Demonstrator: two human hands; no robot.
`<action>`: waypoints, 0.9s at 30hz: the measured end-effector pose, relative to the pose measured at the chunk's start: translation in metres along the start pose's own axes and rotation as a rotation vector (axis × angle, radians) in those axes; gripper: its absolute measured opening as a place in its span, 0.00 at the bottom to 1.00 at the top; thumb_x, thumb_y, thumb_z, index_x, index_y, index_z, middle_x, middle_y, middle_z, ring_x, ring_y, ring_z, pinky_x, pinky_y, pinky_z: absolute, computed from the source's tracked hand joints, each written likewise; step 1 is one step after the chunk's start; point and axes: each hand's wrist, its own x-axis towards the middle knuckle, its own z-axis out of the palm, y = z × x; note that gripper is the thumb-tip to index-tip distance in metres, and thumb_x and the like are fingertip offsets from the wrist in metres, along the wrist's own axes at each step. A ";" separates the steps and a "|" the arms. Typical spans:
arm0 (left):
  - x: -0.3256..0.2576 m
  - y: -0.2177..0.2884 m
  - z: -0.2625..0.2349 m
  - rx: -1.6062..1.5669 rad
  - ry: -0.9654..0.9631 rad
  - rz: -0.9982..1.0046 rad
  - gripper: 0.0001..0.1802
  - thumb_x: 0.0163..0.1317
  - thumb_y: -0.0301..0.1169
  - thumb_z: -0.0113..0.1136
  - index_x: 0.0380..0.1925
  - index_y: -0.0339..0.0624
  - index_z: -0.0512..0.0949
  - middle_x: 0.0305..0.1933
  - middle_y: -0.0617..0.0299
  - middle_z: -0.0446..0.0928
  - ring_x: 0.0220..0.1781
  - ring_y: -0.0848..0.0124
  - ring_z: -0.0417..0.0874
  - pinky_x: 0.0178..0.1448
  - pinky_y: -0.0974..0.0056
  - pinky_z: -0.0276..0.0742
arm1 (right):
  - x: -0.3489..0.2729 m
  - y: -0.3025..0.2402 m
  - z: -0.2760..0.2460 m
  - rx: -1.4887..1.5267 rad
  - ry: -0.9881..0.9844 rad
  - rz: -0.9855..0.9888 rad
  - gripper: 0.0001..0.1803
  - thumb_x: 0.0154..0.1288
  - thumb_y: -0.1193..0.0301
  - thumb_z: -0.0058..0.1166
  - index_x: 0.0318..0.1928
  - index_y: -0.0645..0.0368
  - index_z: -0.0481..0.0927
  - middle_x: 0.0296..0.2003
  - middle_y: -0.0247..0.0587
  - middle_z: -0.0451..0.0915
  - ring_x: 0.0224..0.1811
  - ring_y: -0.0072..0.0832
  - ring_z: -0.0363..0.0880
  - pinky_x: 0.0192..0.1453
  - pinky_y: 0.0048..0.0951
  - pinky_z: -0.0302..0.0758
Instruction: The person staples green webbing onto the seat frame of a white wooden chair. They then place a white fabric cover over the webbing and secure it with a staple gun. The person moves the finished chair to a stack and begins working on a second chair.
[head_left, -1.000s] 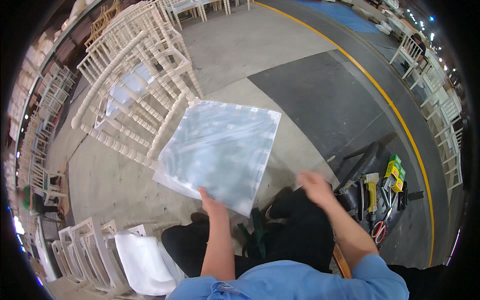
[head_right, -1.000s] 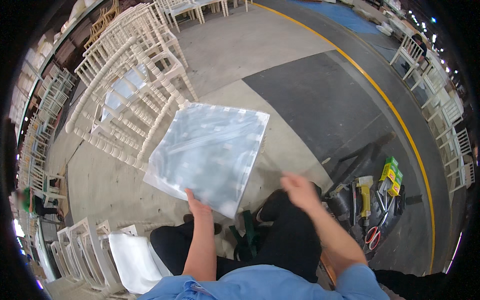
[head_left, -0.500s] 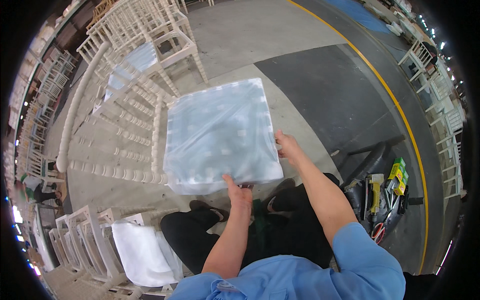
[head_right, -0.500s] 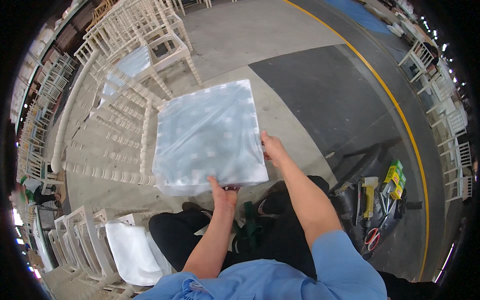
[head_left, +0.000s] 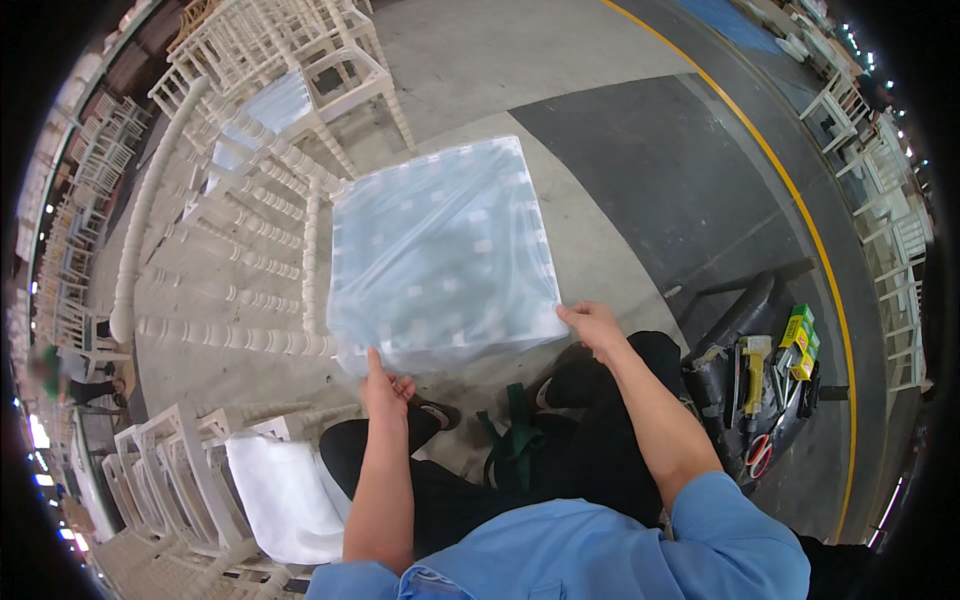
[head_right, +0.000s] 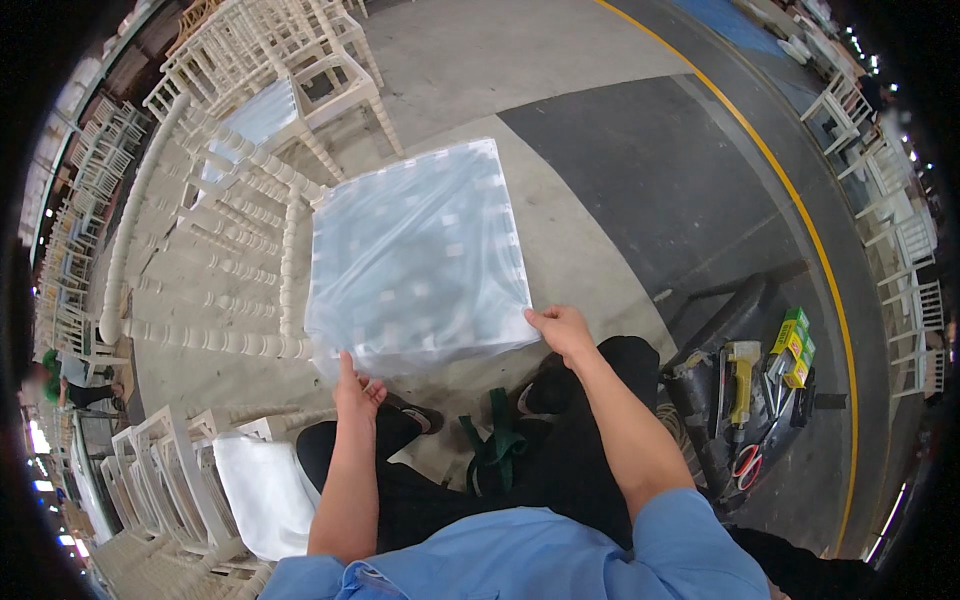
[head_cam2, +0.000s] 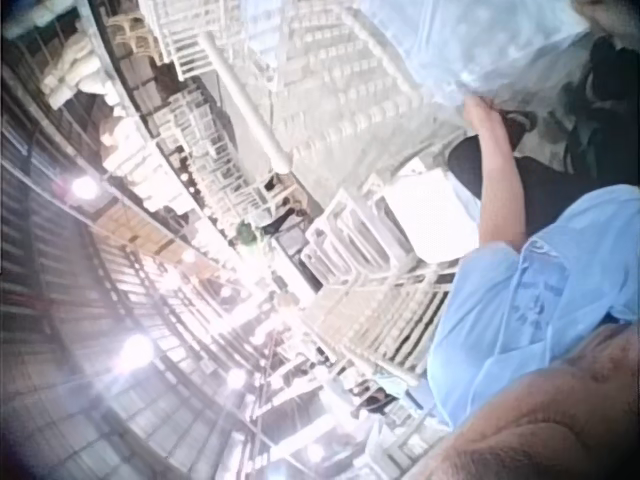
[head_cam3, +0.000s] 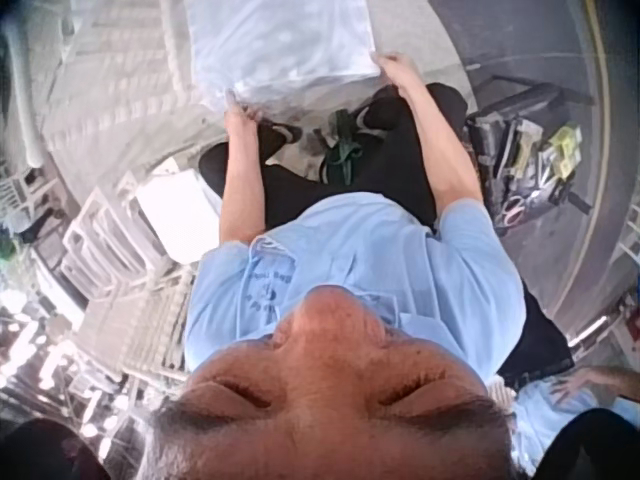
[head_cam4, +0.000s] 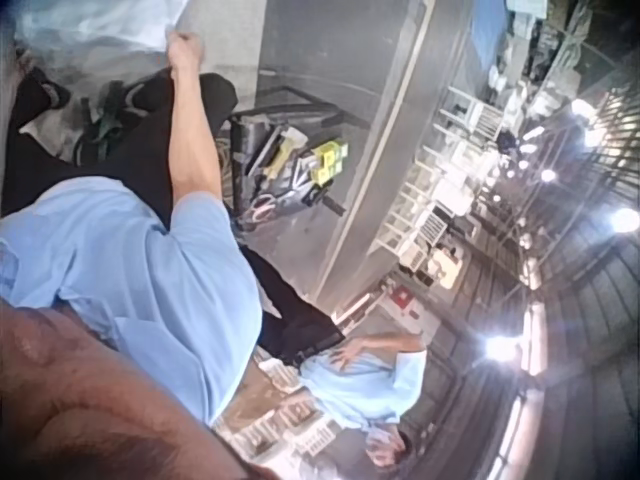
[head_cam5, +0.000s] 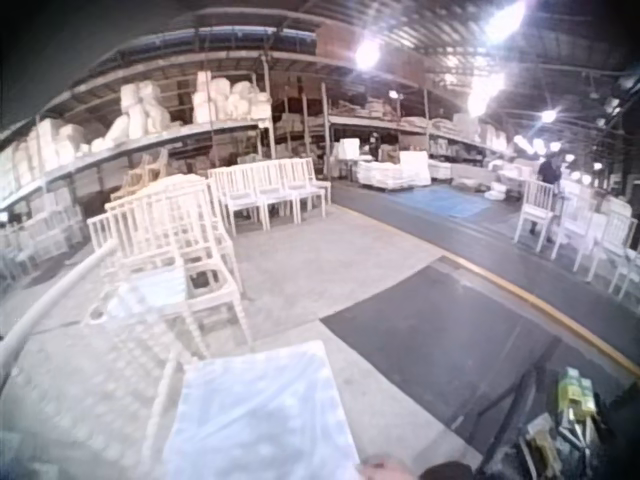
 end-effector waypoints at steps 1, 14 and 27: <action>0.013 0.009 -0.001 -0.007 -0.015 -0.011 0.28 0.75 0.53 0.68 0.51 0.37 0.75 0.39 0.57 0.75 0.29 0.63 0.82 0.29 0.56 0.81 | 0.000 -0.005 0.005 0.000 -0.017 0.004 0.20 0.70 0.57 0.74 0.37 0.63 0.86 0.27 0.32 0.77 0.27 0.25 0.72 0.29 0.32 0.67; 0.036 0.055 0.016 -0.269 -0.219 0.061 0.17 0.76 0.31 0.54 0.58 0.32 0.74 0.52 0.48 0.81 0.50 0.52 0.89 0.54 0.41 0.92 | 0.019 -0.023 0.006 0.441 -0.164 0.351 0.13 0.77 0.61 0.66 0.42 0.57 0.81 0.31 0.33 0.82 0.17 0.19 0.59 0.26 0.34 0.67; -0.023 0.092 0.056 -0.779 -0.530 0.135 0.23 0.77 0.25 0.45 0.70 0.29 0.68 0.72 0.42 0.76 0.76 0.44 0.77 0.79 0.33 0.76 | 0.035 -0.024 0.015 0.692 0.038 0.235 0.18 0.70 0.76 0.68 0.56 0.60 0.77 0.36 0.41 0.84 0.24 0.26 0.80 0.28 0.33 0.78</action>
